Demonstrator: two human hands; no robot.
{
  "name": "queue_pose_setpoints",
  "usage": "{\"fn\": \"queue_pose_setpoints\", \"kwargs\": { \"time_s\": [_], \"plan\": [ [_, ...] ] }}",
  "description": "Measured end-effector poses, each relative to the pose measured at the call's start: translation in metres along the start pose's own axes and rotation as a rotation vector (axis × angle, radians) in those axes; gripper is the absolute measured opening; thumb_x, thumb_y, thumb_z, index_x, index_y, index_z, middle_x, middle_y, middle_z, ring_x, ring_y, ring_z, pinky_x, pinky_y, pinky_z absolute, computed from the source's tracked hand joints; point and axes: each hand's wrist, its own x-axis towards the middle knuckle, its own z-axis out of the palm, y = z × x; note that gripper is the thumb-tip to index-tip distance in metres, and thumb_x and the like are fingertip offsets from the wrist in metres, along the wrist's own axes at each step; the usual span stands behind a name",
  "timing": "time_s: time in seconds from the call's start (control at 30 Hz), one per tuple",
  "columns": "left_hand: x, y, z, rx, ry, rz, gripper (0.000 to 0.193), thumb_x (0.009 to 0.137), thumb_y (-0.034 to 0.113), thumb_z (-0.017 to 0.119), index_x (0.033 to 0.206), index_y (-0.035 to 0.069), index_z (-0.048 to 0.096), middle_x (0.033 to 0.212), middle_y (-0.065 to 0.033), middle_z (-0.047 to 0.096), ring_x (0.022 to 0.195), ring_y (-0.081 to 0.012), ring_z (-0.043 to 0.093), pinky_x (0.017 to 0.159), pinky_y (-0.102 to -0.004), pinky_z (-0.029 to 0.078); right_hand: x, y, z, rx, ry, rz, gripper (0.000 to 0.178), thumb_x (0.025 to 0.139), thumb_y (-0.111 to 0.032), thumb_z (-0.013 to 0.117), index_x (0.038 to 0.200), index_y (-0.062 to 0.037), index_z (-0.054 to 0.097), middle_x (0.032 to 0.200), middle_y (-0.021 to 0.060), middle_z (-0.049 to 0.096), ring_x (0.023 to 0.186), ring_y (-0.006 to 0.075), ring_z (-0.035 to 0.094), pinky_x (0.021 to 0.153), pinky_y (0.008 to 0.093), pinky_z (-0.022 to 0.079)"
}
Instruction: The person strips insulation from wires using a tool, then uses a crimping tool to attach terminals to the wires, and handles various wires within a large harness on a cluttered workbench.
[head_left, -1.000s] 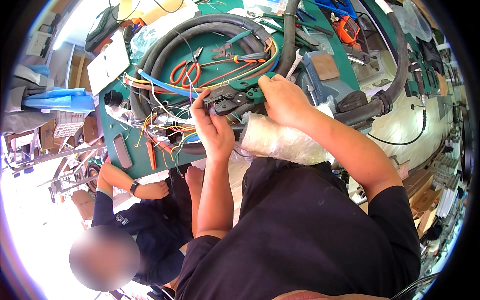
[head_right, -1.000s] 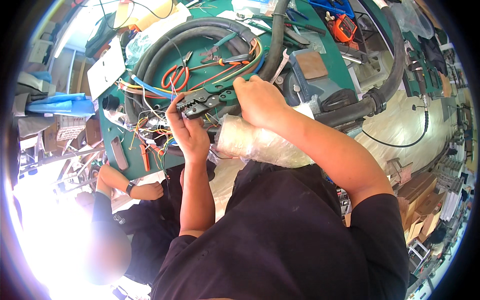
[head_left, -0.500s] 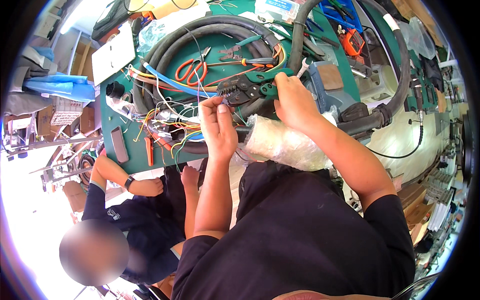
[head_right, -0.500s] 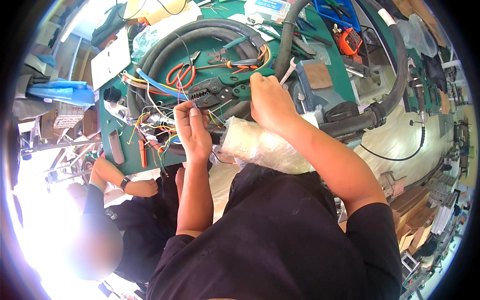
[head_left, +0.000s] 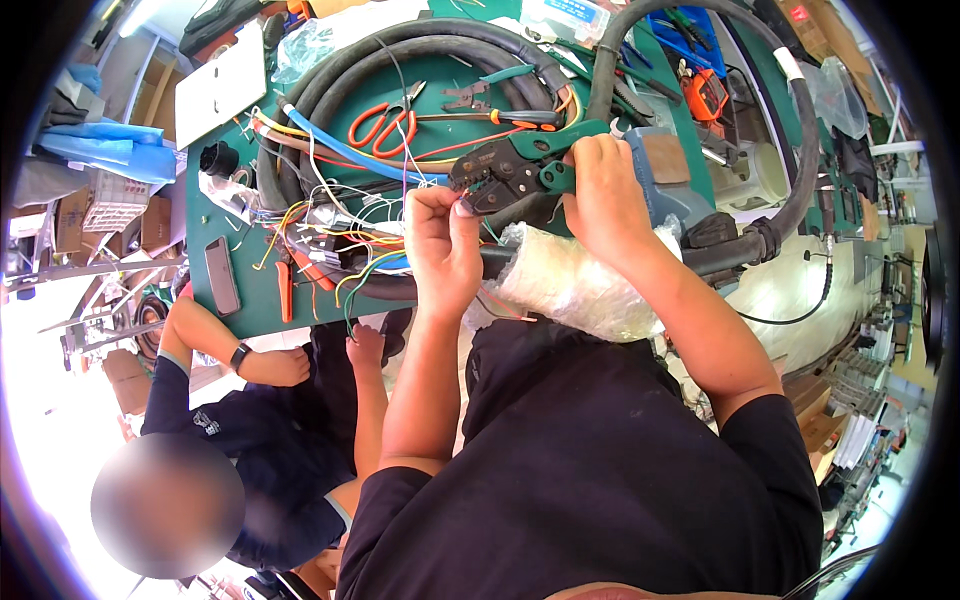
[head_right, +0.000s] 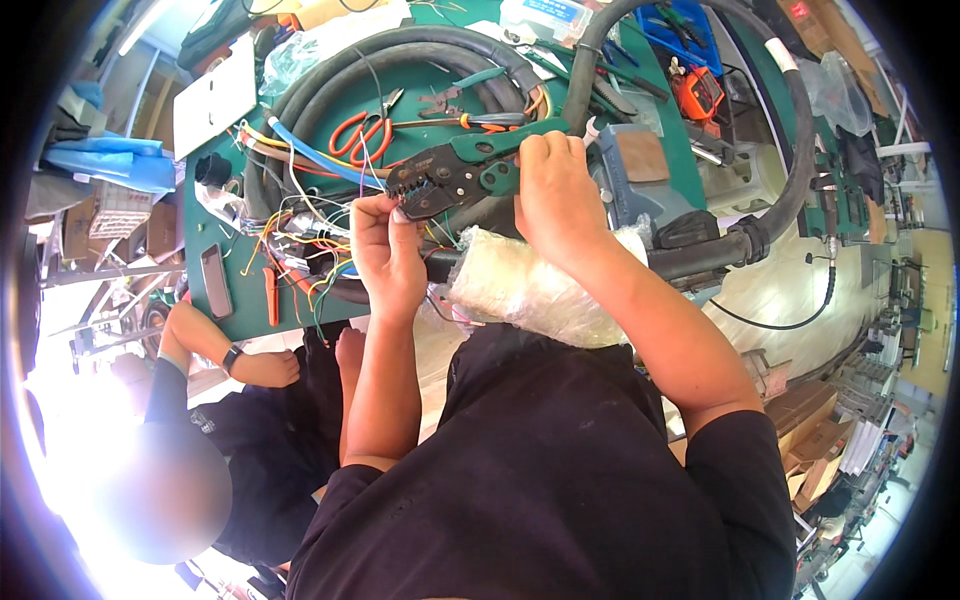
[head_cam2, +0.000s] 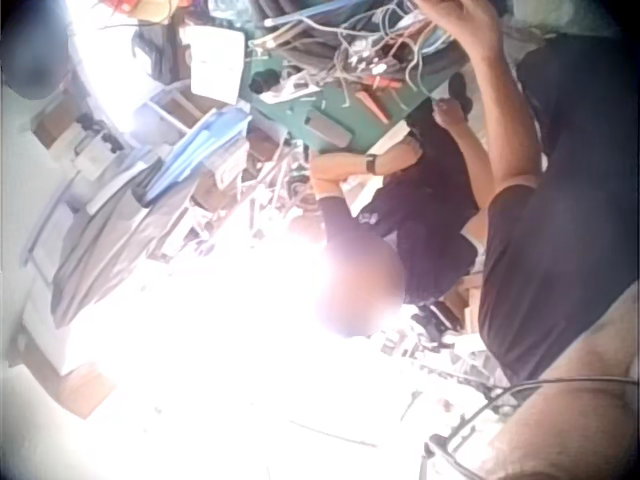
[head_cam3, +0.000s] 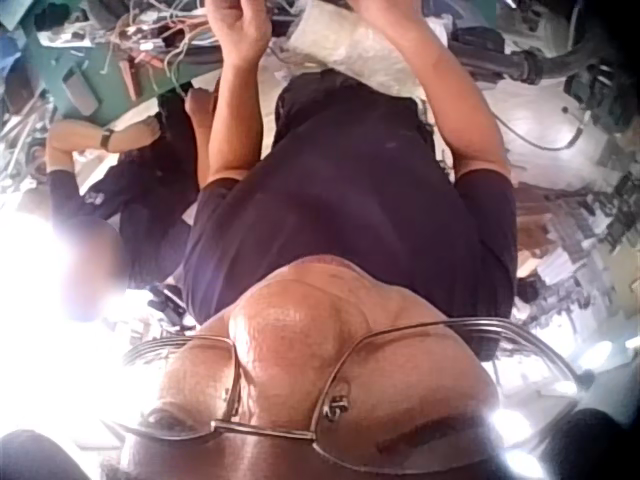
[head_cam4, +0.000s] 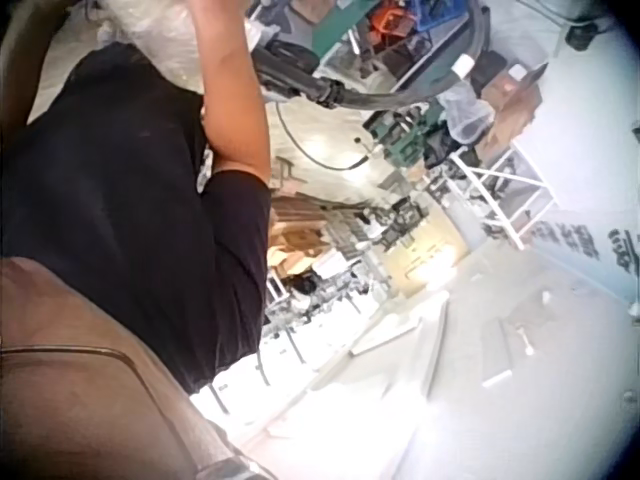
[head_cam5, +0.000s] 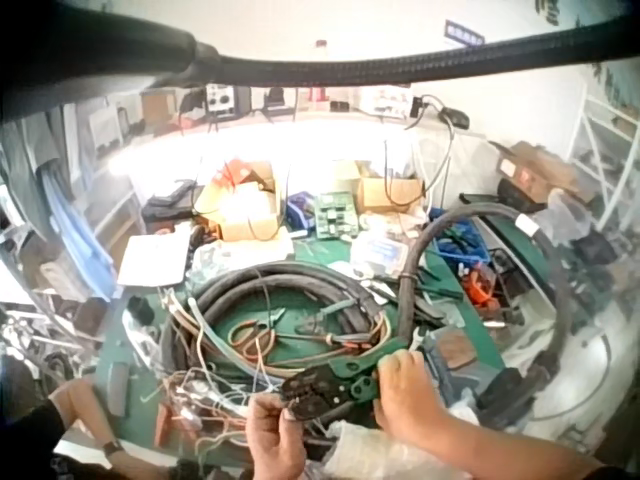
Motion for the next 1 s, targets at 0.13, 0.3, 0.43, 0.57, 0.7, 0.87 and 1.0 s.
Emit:
{"fn": "queue_pose_setpoints", "kwargs": {
  "time_s": [0.13,0.3,0.43,0.57,0.7,0.87,1.0],
  "plan": [
    [-0.001,-0.001,0.003,0.089,0.066,0.03,0.012,0.092,-0.002,0.052,0.098,0.002,0.042,0.089,-0.0035,0.054,0.072,-0.0036,0.048,0.062,-0.0184,0.042,0.001,0.0,0.0,-0.006,0.065,0.019,0.043,0.062,0.007,0.069,0.097,0.0006,0.045,0.097,0.0185,0.047,0.095,0.0371,0.046,0.083,0.0428,0.042],
    [-0.005,-0.006,0.006,0.181,0.061,0.088,0.015,0.09,-0.006,0.052,0.099,0.001,0.042,0.093,-0.0062,0.054,0.076,-0.0055,0.052,0.067,-0.0202,0.045,0.002,-0.002,0.002,0.007,0.183,0.012,0.053,0.058,0.011,0.067,0.104,-0.0005,0.044,0.107,0.0193,0.045,0.101,0.0394,0.045,0.087,0.0461,0.04],
    [-0.005,-0.009,0.006,0.197,0.071,0.101,0.015,0.09,-0.006,0.052,0.1,0.0,0.042,0.095,-0.0082,0.055,0.08,-0.007,0.053,0.071,-0.0211,0.046,0.003,-0.004,0.001,0.011,0.2,0.063,0.066,0.058,0.012,0.065,0.12,0.0007,0.044,0.12,0.0208,0.042,0.11,0.0407,0.043,0.095,0.0452,0.038],
    [-0.005,-0.013,0.003,0.195,0.067,0.116,0.015,0.09,-0.006,0.052,0.101,-0.001,0.042,0.096,-0.0088,0.055,0.081,-0.0071,0.054,0.071,-0.0209,0.046,0.006,-0.006,-0.004,-0.126,0.141,-0.015,0.07,0.068,0.011,0.062,0.133,-0.0016,0.04,0.132,0.0177,0.042,0.119,0.0405,0.041,0.099,0.0455,0.038],
    [-0.006,-0.01,0.005,0.2,0.063,0.11,0.011,0.094,-0.002,0.05,0.101,0.002,0.042,0.095,-0.005,0.056,0.078,-0.0042,0.051,0.069,-0.0194,0.043,0.004,-0.002,-0.002,-0.138,0.1,-0.026,0.068,0.071,0.009,0.059,0.135,-0.0047,0.04,0.141,0.0135,0.041,0.127,0.0387,0.039,0.102,0.0489,0.035],
    [-0.004,-0.009,0.004,0.205,0.058,0.118,0.016,0.091,-0.005,0.052,0.101,0.0,0.041,0.096,-0.0082,0.055,0.077,-0.0061,0.053,0.067,-0.0203,0.046,0.004,-0.005,0.0,-0.086,0.044,0.037,0.062,0.071,0.007,0.059,0.129,-0.0055,0.041,0.141,0.0142,0.04,0.134,0.0377,0.034,0.102,0.0572,0.034],
    [-0.004,-0.009,0.004,0.189,0.09,0.115,0.015,0.092,-0.004,0.051,0.102,0.0,0.041,0.096,-0.0082,0.055,0.077,-0.0065,0.053,0.067,-0.0205,0.046,0.004,-0.008,-0.002,-0.134,0.001,0.047,0.057,0.072,0.003,0.06,0.125,-0.0041,0.042,0.141,0.0162,0.041,0.136,0.0368,0.032,0.104,0.0583,0.032]
  ]
}}
